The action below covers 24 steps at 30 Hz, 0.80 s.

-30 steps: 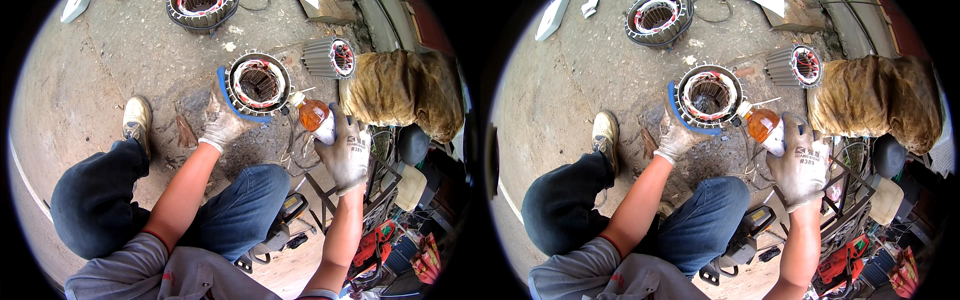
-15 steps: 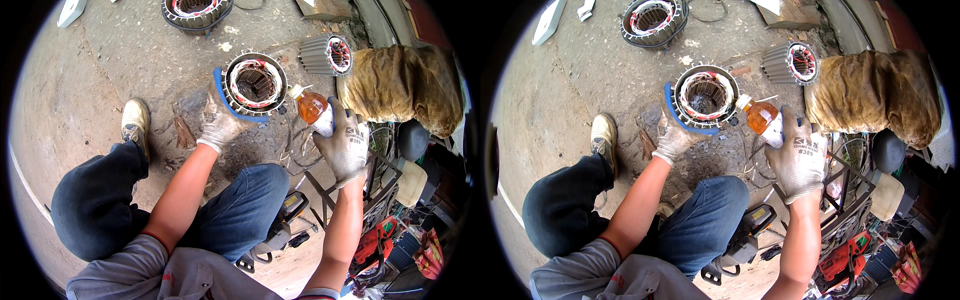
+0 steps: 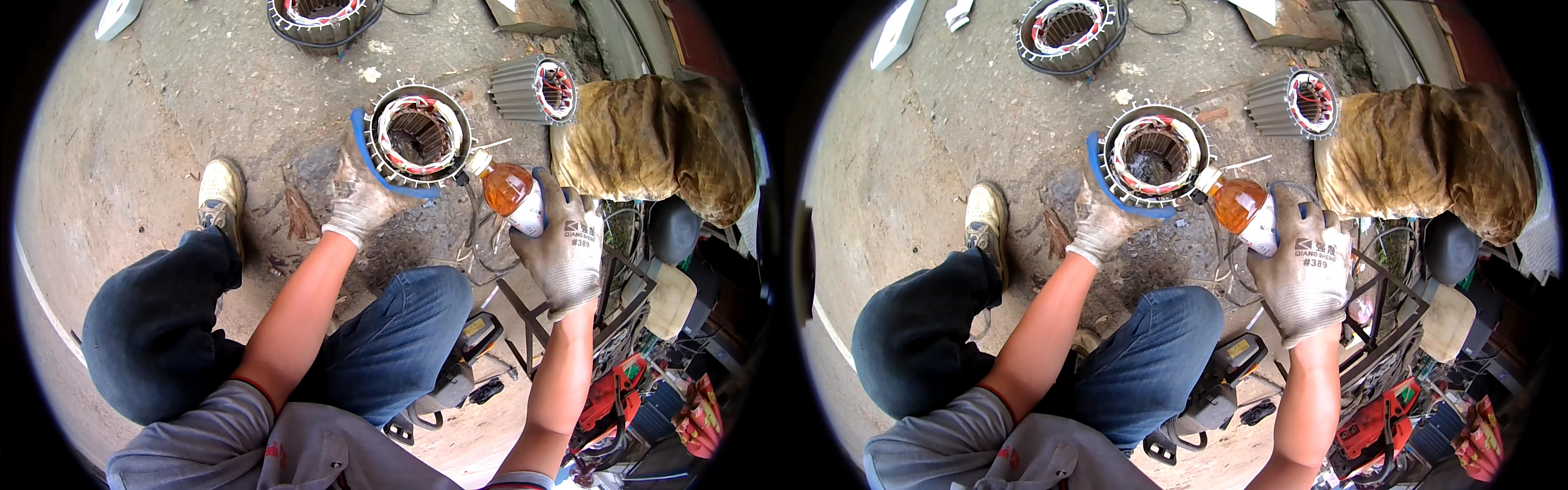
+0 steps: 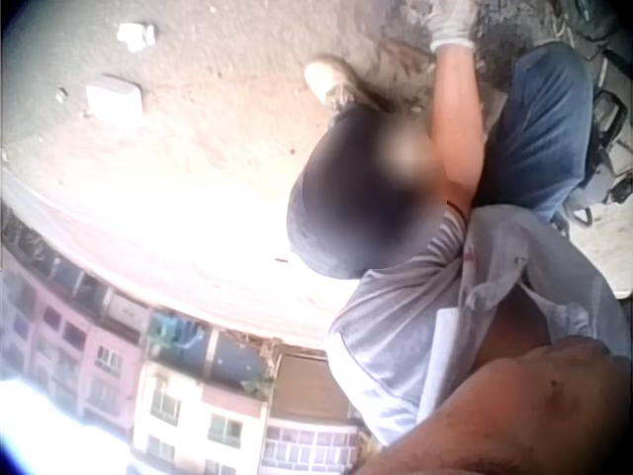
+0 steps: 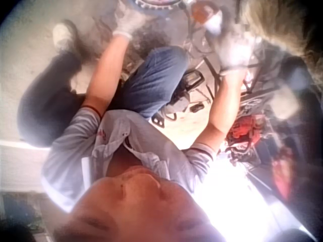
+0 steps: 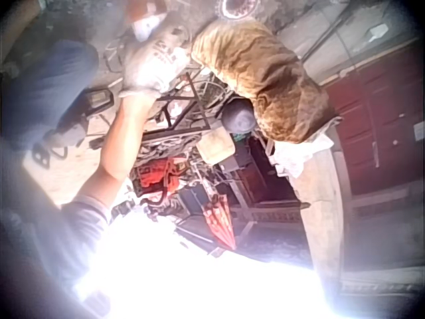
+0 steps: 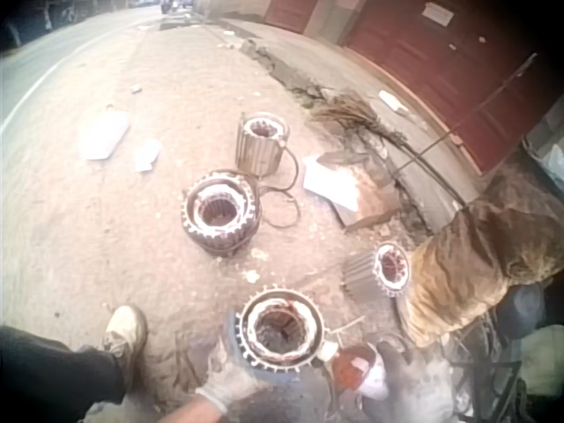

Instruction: The person sits on the floor and pours a liquid from a plastic bottle into the slots of several motor stators. They handle the stators one by one, rotating them to ensure the liquid reaches the internal windings.

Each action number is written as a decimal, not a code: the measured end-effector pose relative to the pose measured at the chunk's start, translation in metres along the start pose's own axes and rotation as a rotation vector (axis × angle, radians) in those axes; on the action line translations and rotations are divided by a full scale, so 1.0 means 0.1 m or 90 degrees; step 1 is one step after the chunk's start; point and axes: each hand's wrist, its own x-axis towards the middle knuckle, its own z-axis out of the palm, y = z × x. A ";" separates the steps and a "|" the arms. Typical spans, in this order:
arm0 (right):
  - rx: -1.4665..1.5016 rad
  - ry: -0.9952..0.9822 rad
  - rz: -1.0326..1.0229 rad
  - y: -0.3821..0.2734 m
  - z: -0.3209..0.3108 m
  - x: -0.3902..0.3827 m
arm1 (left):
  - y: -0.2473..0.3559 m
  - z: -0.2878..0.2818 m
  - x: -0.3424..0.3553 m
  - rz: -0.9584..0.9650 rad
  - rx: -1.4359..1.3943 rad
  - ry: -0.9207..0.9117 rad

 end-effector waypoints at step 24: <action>-0.032 -0.002 -0.137 -0.35 -0.04 0.03 | -0.02 0.10 -0.10 0.016 -0.106 0.036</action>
